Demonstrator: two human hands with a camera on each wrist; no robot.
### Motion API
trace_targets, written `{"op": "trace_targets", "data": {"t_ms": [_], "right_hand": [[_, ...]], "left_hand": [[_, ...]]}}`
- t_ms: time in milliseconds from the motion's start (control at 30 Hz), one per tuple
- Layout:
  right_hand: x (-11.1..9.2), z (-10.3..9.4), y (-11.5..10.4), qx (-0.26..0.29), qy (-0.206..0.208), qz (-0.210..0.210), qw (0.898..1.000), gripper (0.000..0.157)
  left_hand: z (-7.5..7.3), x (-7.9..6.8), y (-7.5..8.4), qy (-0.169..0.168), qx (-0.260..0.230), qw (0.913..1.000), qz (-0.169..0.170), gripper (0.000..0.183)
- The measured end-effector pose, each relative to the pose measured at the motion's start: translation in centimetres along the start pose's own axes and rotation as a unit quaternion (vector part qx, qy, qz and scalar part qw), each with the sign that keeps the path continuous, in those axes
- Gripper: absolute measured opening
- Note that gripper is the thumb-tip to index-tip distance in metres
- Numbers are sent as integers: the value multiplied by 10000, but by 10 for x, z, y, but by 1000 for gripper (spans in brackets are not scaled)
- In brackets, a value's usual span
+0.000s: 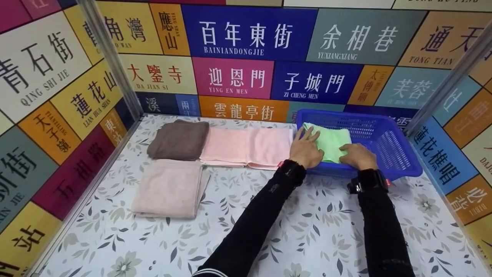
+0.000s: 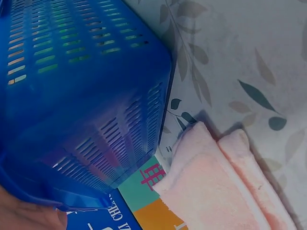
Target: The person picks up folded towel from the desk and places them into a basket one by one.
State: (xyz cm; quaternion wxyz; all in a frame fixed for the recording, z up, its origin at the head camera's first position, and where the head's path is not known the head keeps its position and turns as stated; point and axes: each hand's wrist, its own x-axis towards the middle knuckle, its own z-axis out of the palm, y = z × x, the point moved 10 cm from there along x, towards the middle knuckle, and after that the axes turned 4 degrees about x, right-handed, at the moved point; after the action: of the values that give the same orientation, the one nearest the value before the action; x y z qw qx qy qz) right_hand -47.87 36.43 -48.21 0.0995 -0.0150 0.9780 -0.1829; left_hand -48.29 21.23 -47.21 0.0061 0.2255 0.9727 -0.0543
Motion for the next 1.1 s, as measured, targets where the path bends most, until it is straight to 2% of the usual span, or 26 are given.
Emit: {"op": "trace_targets", "data": {"t_ms": [133, 233, 467, 633, 767, 867, 967, 1033, 1100], "right_hand": [[1, 0, 1, -7, -51, 29, 10000, 64], [1, 1, 1, 2, -94, 19, 10000, 64], [3, 5, 0, -84, -271, -52, 9996, 64], [3, 2, -2, -82, -257, -71, 9996, 63], [-1, 0, -3, -63, -123, -22, 9999, 62], [-4, -4, -2, 27, 220, 35, 9997, 60], [-7, -12, 0, 178, 825, 86, 9964, 55], [-10, -18, -1, 227, 1278, 80, 9915, 49], [-14, -24, -3, 239, 1782, 41, 9837, 41]], "left_hand": [[1, 0, 0, -82, 92, 9999, 29, 54], [0, 0, 0, -12, 86, 10000, 38, 54], [6, 0, 0, -156, -63, 9998, 63, 58], [4, -1, 0, -74, -172, 9998, 96, 57], [4, 0, 0, -35, -271, 9996, 74, 57], [3, 0, 0, 187, -552, 9983, 77, 55], [-2, -3, -2, 659, -1355, 9883, 227, 49], [-7, -7, -6, 1107, -1950, 9736, 425, 44], [-10, -13, -14, 1494, -2494, 9548, 624, 42]]}}
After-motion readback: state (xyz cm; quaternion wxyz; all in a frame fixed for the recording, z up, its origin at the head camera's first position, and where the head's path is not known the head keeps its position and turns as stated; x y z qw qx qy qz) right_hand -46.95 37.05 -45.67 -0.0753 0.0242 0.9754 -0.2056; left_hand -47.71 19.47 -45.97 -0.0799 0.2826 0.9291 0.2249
